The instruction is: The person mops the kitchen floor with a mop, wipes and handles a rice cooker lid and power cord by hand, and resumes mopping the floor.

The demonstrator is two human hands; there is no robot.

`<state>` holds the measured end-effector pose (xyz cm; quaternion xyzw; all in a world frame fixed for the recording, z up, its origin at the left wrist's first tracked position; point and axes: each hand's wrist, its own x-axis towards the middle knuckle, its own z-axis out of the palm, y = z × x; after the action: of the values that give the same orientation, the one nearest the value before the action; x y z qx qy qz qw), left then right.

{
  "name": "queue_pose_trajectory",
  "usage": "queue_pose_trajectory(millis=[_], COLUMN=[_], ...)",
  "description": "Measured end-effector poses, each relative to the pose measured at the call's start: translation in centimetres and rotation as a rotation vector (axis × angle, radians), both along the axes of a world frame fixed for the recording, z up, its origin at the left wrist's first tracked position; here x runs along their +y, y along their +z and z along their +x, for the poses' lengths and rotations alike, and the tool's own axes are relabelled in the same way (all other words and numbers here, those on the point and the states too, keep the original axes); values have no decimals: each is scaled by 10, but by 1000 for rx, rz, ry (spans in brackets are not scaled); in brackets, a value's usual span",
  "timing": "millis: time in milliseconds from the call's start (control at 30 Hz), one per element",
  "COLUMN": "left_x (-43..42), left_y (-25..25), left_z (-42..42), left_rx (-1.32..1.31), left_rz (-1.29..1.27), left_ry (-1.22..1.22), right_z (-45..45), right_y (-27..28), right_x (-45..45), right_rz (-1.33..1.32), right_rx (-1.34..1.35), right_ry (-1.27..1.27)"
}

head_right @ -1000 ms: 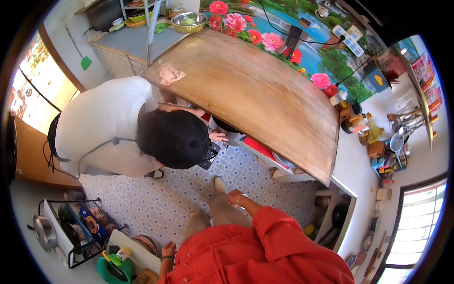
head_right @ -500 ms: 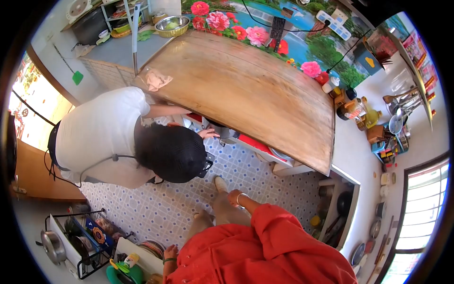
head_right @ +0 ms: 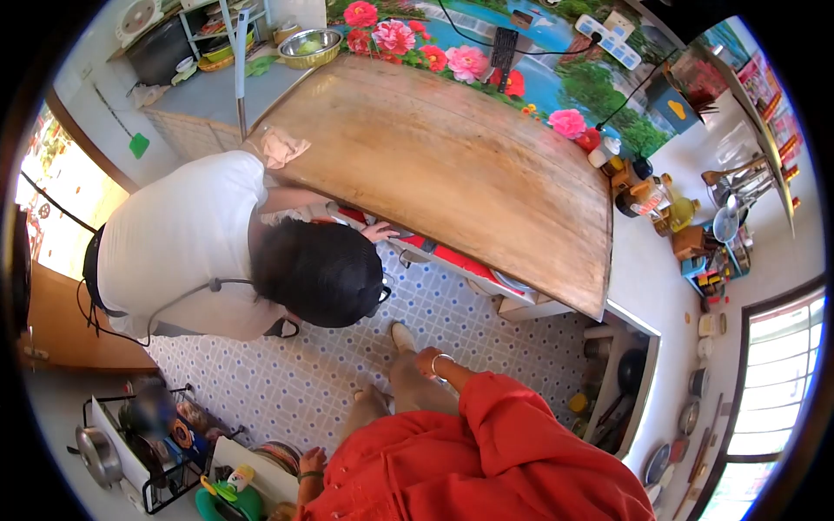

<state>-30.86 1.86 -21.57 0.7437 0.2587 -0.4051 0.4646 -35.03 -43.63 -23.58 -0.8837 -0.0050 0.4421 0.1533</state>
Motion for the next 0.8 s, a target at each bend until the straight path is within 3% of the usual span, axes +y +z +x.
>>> queue_pose_trajectory(millis=[200, 233, 300, 367, 400, 567, 600, 667, 700, 767, 800], left_x=[-1, -2, -6, -8, -9, -3, -3, -3, -5, -3, -2], left_y=[1, 2, 7, 14, 16, 1, 0, -2, 0, -4, -8], left_z=[-2, -3, -3, 0, 1, 3, 5, 6, 8, 5, 6], left_rx=[8, 7, -20, -4, 13, 14, 5, 3, 5, -3, -7], left_rz=[-16, -14, -7, -11, -17, -43, -37, -38, -37, -37, -33], left_ry=[-26, -28, -30, -30, -29, 43, 45, 47, 43, 58, 66], right_z=[-9, -13, -9, -7, -5, -3, -3, -5, -7, -7, -13], right_y=[-20, -29, -16, 2, 6, 17, 13, 9, 8, 9, -9], right_x=[2, 4, 7, 8, 10, 12, 10, 9, 9, 10, 7], right_rz=[-26, 90, 208, 77, 79, 151, 149, 58, 54, 140, 117], right_rx=[-15, 66, 146, 77, 76, 251, 245, 77, 69, 217, 119], right_ry=[73, -304, -681, -278, -276, -776, -770, -215, -207, -723, -453])
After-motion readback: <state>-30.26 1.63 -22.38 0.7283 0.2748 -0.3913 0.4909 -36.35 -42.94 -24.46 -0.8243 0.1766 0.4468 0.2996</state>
